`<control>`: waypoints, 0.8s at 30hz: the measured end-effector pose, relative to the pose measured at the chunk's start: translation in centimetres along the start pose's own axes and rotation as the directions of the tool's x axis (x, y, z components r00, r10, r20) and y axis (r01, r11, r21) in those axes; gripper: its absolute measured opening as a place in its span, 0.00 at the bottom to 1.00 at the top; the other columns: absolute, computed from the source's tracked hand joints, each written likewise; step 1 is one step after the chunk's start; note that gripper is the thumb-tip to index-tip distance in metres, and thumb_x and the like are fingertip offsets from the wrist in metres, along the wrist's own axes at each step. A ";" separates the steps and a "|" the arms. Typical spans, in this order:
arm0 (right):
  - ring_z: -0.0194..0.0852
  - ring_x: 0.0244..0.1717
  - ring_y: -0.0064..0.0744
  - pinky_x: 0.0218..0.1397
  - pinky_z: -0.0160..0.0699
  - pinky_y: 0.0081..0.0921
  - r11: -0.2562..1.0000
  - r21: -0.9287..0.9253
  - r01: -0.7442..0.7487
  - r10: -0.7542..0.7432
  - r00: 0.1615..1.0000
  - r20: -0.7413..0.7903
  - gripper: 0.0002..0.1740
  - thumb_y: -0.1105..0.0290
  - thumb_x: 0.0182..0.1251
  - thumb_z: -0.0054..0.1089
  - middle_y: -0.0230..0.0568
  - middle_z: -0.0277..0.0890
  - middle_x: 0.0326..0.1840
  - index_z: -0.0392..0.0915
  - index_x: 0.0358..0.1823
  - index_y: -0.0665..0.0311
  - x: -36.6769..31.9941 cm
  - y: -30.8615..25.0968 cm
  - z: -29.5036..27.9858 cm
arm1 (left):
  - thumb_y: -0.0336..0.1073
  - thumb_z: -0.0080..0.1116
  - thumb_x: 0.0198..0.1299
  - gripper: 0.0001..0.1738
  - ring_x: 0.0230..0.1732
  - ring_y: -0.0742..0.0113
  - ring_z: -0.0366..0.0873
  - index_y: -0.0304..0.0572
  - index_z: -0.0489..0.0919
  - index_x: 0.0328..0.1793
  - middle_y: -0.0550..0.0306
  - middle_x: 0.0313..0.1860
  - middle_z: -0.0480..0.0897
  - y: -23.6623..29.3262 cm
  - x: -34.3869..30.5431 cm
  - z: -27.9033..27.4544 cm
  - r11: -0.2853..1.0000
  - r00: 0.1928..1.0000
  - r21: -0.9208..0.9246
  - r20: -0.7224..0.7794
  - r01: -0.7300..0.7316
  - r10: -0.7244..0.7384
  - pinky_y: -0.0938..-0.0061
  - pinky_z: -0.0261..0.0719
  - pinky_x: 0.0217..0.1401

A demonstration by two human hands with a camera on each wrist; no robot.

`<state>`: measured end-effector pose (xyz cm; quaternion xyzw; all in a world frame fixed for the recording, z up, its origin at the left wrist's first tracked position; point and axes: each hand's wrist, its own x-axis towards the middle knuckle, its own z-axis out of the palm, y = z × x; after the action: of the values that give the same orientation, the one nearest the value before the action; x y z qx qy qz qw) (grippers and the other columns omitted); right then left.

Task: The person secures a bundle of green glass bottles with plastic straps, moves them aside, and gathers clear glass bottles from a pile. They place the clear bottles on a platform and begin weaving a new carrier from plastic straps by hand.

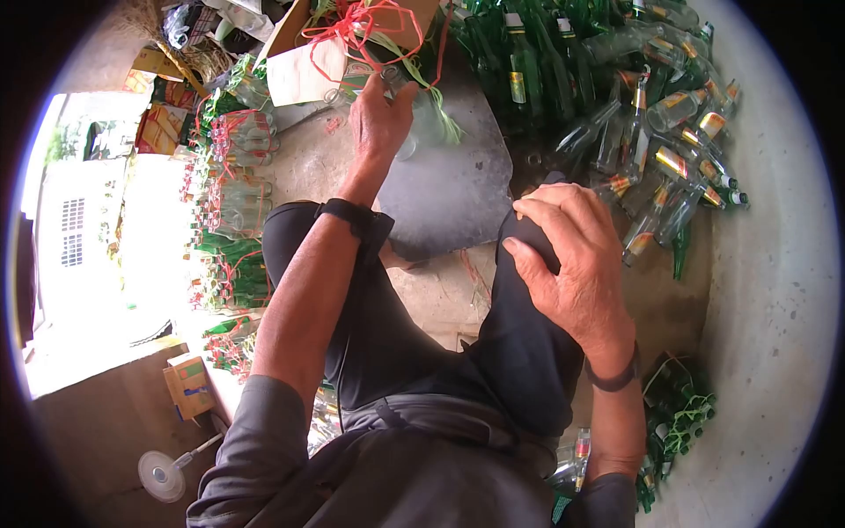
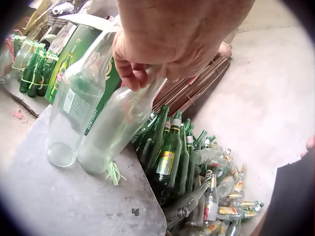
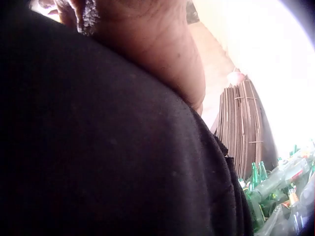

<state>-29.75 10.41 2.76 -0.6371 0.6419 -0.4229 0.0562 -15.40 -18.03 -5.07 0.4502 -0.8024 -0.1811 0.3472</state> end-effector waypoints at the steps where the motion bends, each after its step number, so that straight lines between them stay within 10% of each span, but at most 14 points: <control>1: 0.79 0.54 0.50 0.60 0.77 0.42 1.000 -0.001 0.003 -0.003 1.000 -0.004 0.18 0.73 0.56 0.73 0.43 0.81 0.49 0.83 0.50 0.66 0.0 0.0 0.0 | 0.45 0.69 0.63 0.20 0.41 0.28 0.84 0.34 0.76 0.44 0.33 0.34 0.86 -0.1 0.2 0.0 1.000 1.000 0.002 -0.015 -0.021 0.021 0.44 0.79 0.44; 20: 0.80 0.53 0.49 0.59 0.78 0.42 1.000 0.031 -0.002 0.003 0.999 -0.035 0.18 0.76 0.54 0.73 0.44 0.81 0.48 0.84 0.48 0.67 0.2 -0.1 0.3 | 0.51 0.71 0.60 0.25 0.41 0.30 0.84 0.33 0.78 0.42 0.34 0.34 0.86 -2.1 1.7 -0.2 1.000 1.000 0.028 -0.030 0.006 -0.005 0.44 0.79 0.44; 24: 0.81 0.51 0.47 0.57 0.78 0.40 0.999 0.036 0.004 -0.002 0.999 -0.049 0.17 0.76 0.53 0.74 0.42 0.82 0.48 0.83 0.46 0.65 0.2 -0.1 0.3 | 0.46 0.72 0.61 0.19 0.36 0.44 0.86 0.36 0.82 0.42 0.42 0.33 0.87 -2.6 1.9 -0.1 0.999 0.998 -0.023 -0.043 -0.035 0.034 0.54 0.80 0.43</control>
<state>-29.55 10.15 2.69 -0.6264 0.6345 -0.4500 0.0511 -14.48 -21.03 -5.80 0.4359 -0.8003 -0.1750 0.3728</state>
